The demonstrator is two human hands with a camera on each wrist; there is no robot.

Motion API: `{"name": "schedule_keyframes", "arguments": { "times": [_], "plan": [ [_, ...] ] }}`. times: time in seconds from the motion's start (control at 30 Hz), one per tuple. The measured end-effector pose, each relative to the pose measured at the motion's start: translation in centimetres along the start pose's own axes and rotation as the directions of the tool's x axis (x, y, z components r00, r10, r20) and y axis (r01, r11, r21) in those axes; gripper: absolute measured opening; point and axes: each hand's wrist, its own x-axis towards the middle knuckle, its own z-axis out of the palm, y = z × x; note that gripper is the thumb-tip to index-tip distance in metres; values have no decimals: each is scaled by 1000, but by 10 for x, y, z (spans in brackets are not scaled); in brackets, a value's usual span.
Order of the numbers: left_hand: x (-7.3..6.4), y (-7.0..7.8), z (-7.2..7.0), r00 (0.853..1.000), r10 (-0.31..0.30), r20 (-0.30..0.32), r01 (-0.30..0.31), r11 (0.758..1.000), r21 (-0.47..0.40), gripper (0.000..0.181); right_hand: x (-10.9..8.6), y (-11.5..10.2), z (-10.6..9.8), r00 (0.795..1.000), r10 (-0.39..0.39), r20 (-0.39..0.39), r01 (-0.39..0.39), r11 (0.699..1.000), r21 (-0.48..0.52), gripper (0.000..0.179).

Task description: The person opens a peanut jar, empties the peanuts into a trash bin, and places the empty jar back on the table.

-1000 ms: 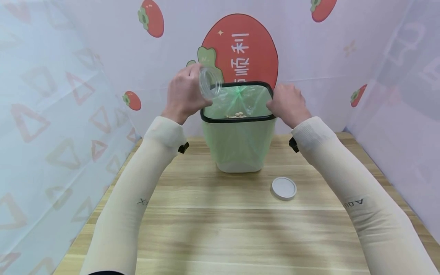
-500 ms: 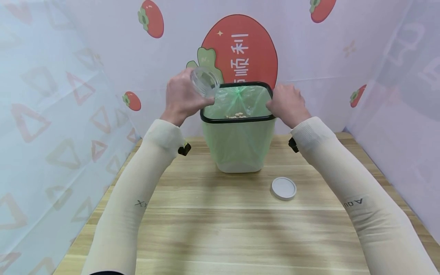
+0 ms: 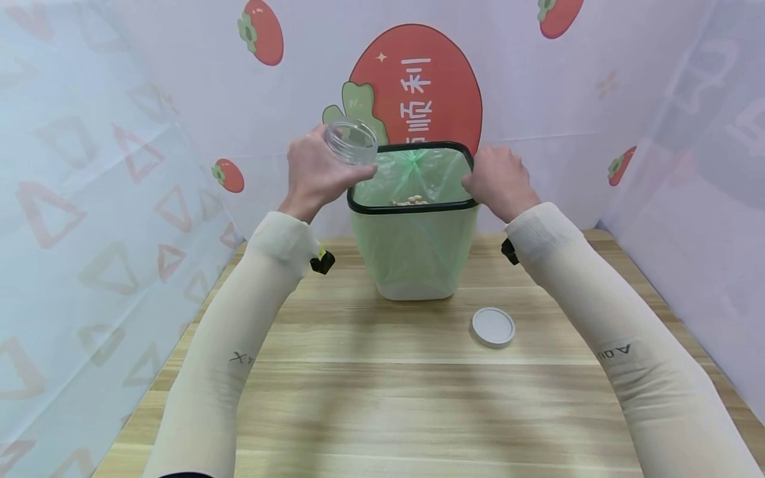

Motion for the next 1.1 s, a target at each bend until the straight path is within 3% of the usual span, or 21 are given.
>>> {"name": "schedule_keyframes", "arguments": {
  "times": [0.53, 1.1],
  "plan": [
    [-5, 5, -4, 994, -103, 38, 107, 986, -131, 65, 1, 0, 0, 1000, 10, 5, -10, 1000, -4, 17],
    [-14, 5, -8, 988, -145, 58, 153, 975, -164, 63, 0, -1, 1, 1000, 7, 2, -7, 1000, -3, 15]
  ]
}}
